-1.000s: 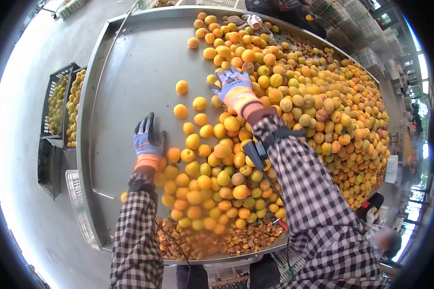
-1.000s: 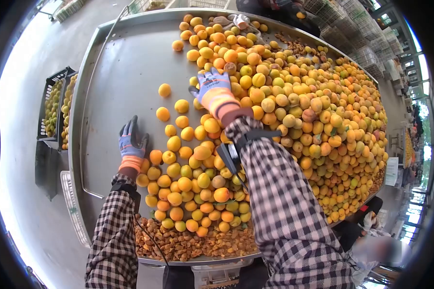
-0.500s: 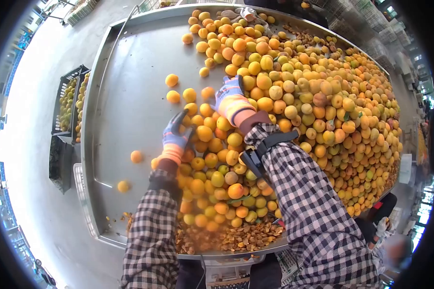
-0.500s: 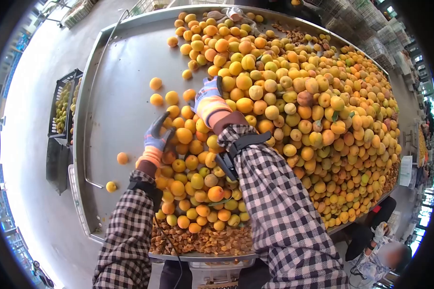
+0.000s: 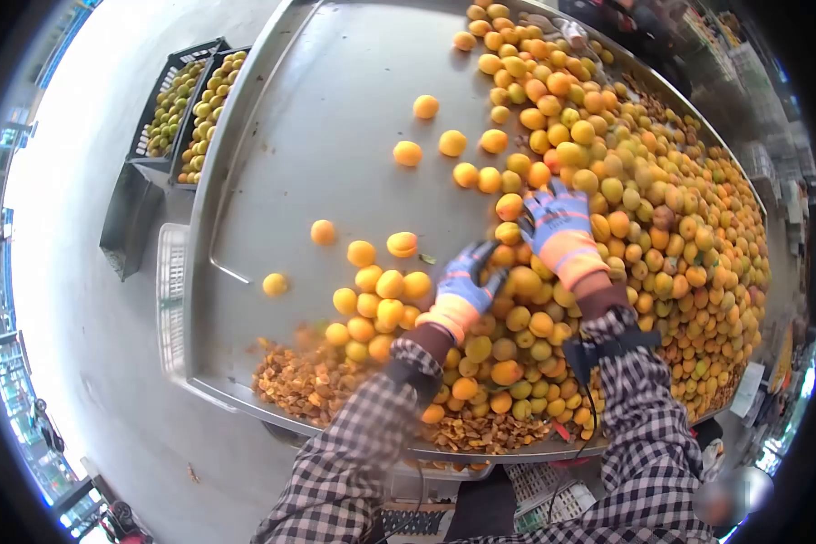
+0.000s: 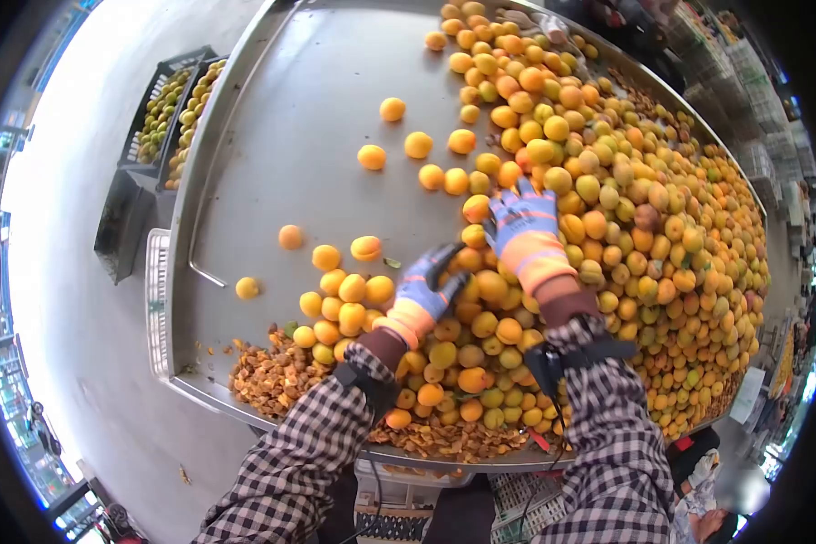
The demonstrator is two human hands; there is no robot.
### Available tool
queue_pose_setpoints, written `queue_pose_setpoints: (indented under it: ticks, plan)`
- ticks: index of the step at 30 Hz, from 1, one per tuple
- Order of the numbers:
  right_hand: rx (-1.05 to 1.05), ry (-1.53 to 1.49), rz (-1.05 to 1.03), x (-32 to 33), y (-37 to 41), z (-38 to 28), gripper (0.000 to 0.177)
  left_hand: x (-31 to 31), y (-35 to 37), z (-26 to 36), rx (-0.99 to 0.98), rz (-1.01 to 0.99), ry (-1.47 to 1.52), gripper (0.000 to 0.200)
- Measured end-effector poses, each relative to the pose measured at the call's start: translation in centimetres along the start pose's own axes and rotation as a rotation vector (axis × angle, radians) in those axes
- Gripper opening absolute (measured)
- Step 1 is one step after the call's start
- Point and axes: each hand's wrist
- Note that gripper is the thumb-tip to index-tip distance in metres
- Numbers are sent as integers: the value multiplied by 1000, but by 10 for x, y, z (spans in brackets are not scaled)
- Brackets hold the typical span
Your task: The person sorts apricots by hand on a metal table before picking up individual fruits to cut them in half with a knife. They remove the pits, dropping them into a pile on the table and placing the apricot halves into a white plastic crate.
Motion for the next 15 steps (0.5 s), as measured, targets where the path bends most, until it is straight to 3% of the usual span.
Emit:
queue_pose_setpoints:
  ticks: [1,3,4,5,6,7,9,12,14,15]
  plan:
    - [-52,-40,-155,11,-1,-6,43,8,8,5,3,-53,68,44]
    - [-125,-141,-185,31,-22,-19,44,31,24,9,-227,-183,-74,46]
    - [-88,-171,-79,53,-40,-33,46,65,22,19,-347,-146,-91,55]
    - [-36,-248,132,40,-68,-40,51,82,21,-1,-250,-110,116,56]
    - [36,-374,366,26,-100,-53,54,113,3,-11,-364,74,-384,57]
    - [99,-539,466,23,-130,-66,56,131,4,-20,200,99,198,55]
    - [-56,-546,320,25,-164,-97,58,166,-20,-73,-30,418,-679,53]
    - [-89,-584,190,7,-170,-116,59,151,-8,-142,47,310,-836,49]
    - [6,-497,142,1,-148,-128,57,128,7,-137,-96,252,-517,48]
    - [66,-378,116,-6,-132,-123,54,117,12,-111,-126,200,-600,47]
Point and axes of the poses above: each hand's wrist, its own y-axis away from the middle knuckle, its own x-axis out of the back of the hand, z = x × y, and after that the axes turned 12 degrees about -y, right-handed
